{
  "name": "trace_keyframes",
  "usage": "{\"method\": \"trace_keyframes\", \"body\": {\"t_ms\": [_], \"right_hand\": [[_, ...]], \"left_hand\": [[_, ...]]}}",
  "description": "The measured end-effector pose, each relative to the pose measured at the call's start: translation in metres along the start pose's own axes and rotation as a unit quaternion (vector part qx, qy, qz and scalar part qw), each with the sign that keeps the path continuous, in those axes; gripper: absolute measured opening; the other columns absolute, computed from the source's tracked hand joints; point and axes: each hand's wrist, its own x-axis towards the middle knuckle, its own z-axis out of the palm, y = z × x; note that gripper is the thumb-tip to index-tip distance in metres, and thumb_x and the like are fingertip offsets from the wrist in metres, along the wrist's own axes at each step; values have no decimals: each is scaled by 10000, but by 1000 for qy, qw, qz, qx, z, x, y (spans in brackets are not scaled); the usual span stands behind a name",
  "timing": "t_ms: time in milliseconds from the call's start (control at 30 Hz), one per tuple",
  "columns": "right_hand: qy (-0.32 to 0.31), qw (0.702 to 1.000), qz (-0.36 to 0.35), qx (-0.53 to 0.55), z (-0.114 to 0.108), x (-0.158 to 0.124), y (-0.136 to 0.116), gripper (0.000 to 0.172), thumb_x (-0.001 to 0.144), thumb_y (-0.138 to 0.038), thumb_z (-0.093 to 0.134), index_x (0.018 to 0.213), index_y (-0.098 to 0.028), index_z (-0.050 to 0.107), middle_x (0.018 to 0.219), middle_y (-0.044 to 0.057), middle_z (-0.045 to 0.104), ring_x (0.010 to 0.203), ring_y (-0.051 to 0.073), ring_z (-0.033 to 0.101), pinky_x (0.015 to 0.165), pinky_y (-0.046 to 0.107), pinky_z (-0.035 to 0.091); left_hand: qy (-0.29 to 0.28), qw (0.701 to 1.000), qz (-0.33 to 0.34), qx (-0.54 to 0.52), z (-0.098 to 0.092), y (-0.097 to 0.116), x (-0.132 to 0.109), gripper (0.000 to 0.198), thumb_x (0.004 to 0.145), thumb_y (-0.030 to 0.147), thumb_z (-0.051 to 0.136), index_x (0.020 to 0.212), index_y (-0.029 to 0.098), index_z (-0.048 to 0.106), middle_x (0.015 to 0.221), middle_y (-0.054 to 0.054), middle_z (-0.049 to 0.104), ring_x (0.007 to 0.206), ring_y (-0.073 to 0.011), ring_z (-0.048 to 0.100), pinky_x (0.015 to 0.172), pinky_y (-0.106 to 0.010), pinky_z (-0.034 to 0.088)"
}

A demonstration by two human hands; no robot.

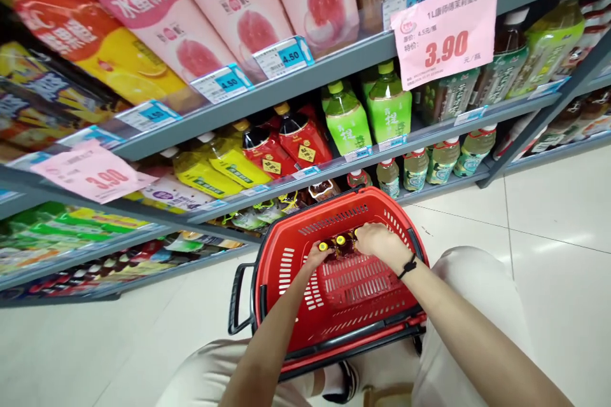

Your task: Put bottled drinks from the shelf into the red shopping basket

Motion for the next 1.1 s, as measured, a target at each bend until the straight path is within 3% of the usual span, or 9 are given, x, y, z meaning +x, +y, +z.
{"method": "trace_keyframes", "body": {"t_ms": [133,267,400,567,700,833,967,1033,1100], "right_hand": [[-13,1000,11,-10,-8,-15,-1,405,1029,-172,490,1316,-29,739,1301,271,719,1271,340,701,1039,420,566],[-23,999,26,-27,-8,-33,-3,410,1033,-145,475,1325,-4,726,1327,292,698,1294,355,687,1049,434,557],[-38,998,27,-51,3,-38,-7,413,1056,-197,493,1347,-2,711,1330,285,701,1309,367,675,1055,433,549],[-48,996,18,-80,18,-32,-10,442,1086,-237,438,1350,-6,708,1355,284,690,1310,368,675,1070,442,531],[-55,994,8,-96,27,-27,-16,430,1086,-219,422,1347,-54,721,1386,261,681,1326,350,667,1088,436,521],[-61,993,-3,-103,30,-24,-24,433,1081,-204,426,1351,-21,711,1375,274,683,1313,353,675,1084,434,527],[-65,992,2,-110,31,-25,-30,450,1078,-203,434,1379,22,682,1403,301,653,1333,378,655,1100,458,523],[-65,992,4,-112,31,-26,-31,458,1077,-210,441,1397,26,669,1411,307,645,1342,385,647,1107,470,519],[-61,992,0,-112,32,-28,-31,456,1075,-210,442,1398,16,672,1407,300,650,1340,375,650,1112,464,517]], "left_hand": [[-55,998,38,22,-34,28,-8,289,999,336,715,1218,148,698,1251,-97,707,1118,-248,705,969,-443,615],[-66,990,120,15,-87,67,-29,337,874,166,800,1199,122,721,1283,-129,738,1167,-242,716,1064,-433,576],[-63,978,197,-9,-158,110,-62,217,838,208,744,1039,138,785,1026,-107,815,963,-243,776,864,-334,630],[62,953,287,-73,-259,159,-103,170,845,205,618,937,139,745,996,-103,812,855,-199,767,751,-290,622],[201,910,342,-118,-321,189,-127,170,890,227,538,882,137,681,853,-103,788,713,-174,732,735,-315,620],[305,862,385,-123,-358,223,-148,151,889,241,563,889,148,682,830,-80,766,772,-190,730,750,-315,606],[422,784,453,-45,-377,268,-162,162,896,216,595,980,148,716,973,-83,778,956,-216,733,942,-354,575],[456,759,466,-3,-380,291,-161,308,902,219,637,1188,117,685,1157,-132,766,1097,-249,719,1057,-389,529],[450,762,464,24,-381,313,-154,609,889,281,730,1433,80,543,1419,-215,652,1338,-316,618,1183,-446,440]]}}
